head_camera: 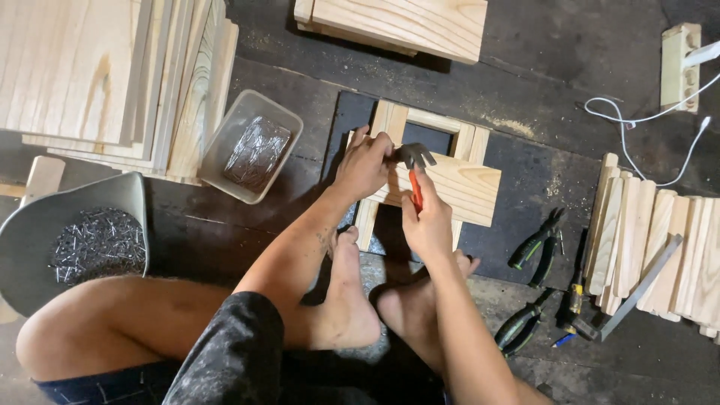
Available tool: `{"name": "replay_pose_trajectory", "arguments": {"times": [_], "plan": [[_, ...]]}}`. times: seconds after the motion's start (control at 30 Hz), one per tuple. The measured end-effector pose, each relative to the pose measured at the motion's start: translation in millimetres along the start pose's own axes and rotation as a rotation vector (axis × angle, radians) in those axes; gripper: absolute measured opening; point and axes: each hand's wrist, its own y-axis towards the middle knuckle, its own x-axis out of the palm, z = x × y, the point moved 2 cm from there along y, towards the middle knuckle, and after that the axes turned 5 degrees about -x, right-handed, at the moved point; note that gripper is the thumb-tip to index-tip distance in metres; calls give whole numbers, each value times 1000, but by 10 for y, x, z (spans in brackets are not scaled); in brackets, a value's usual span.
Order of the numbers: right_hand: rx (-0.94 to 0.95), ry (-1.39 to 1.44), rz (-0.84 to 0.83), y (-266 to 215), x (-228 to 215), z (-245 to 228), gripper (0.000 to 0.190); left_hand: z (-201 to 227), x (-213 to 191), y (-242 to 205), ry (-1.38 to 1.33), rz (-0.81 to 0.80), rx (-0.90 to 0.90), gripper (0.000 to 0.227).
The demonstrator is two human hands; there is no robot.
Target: Assembling wooden components by nailing slats onto a frame using a hammer.
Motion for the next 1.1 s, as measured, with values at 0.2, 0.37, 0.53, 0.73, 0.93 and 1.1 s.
{"name": "replay_pose_trajectory", "arguments": {"times": [0.2,0.37,0.53,0.73,0.93,1.1], "plan": [[-48,-21,20,-43,39,82,54,-67,41,13,-19,2,3,37],[-55,-13,65,-96,-135,-157,52,26,-48,-24,-56,3,33,37],[-143,-28,162,-85,-237,-285,47,18,-475,-79,-163,-20,4,45],[-87,16,-27,18,-99,15,56,-523,-1266,-227,-58,221,-172,25],[-171,-59,92,88,-264,-227,43,-1592,-1198,-519,53,96,-523,14],[-146,-102,-17,85,-261,-166,59,-1673,-1101,-601,287,-102,-668,30]]}}
